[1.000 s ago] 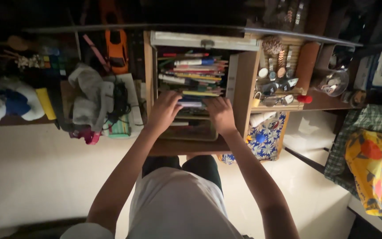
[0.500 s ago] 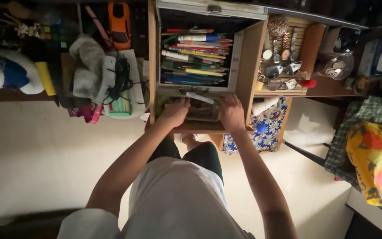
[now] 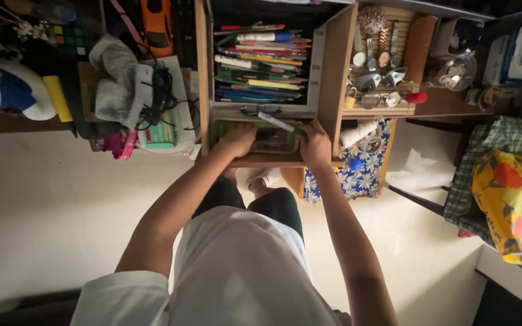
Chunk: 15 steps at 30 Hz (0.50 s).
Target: The recorder organizes colored pencils and other small items into a plastic tray inside a drawer.
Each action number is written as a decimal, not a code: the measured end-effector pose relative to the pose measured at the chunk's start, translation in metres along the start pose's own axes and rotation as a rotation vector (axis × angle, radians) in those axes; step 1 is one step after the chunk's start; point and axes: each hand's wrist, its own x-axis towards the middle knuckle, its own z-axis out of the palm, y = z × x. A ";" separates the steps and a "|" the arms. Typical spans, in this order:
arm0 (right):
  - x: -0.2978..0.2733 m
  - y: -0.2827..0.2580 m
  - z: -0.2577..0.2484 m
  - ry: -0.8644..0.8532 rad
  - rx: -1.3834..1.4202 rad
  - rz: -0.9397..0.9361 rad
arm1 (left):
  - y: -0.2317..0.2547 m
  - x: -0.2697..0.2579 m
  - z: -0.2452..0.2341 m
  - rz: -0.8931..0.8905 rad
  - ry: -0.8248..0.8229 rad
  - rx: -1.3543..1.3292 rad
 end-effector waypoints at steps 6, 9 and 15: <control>0.001 -0.005 -0.002 -0.030 -0.006 0.029 | -0.007 0.012 0.002 0.143 -0.146 0.119; 0.001 -0.010 -0.004 -0.044 0.023 0.045 | 0.004 0.004 -0.029 -0.059 -0.353 -0.097; 0.001 -0.009 -0.002 -0.044 0.010 0.031 | -0.009 0.022 -0.017 -0.084 -0.443 -0.176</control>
